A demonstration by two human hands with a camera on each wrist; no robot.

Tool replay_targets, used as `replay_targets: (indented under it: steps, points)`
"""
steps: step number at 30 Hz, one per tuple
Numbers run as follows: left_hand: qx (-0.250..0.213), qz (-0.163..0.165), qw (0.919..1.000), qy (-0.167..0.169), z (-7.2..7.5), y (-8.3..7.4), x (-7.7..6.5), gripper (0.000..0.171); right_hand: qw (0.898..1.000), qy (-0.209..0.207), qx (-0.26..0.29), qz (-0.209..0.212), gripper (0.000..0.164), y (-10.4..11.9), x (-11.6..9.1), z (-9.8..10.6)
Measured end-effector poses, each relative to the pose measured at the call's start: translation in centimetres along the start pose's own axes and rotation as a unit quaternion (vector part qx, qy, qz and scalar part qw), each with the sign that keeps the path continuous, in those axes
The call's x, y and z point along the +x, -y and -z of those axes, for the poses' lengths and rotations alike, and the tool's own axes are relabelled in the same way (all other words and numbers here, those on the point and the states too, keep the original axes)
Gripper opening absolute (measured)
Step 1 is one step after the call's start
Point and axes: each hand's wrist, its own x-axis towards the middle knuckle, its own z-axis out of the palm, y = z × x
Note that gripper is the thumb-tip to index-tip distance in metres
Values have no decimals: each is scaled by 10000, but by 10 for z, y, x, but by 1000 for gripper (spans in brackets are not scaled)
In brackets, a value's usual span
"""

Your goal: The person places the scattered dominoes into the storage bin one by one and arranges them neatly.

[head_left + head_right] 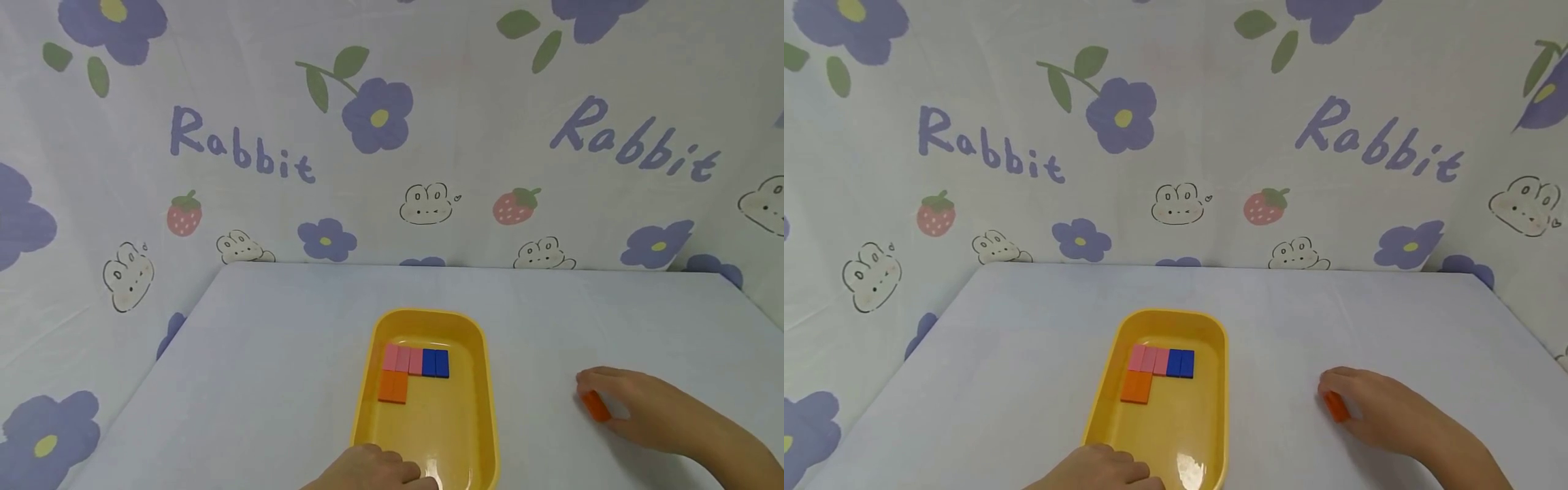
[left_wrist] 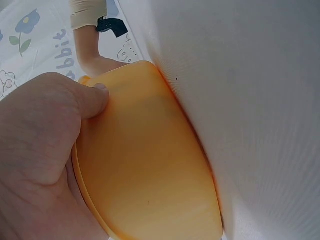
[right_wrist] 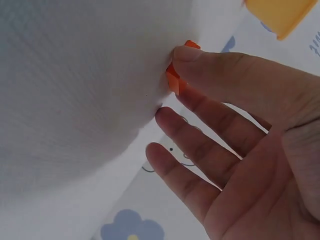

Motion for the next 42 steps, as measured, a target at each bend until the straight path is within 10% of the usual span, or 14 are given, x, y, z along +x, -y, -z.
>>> replay_targets:
  steps: [42]
  points:
    - [-197, 65, 9998, 48, -1, 1, 0, 17, 9808, -1520, -116, 1218, 37, 27, 6, 6]
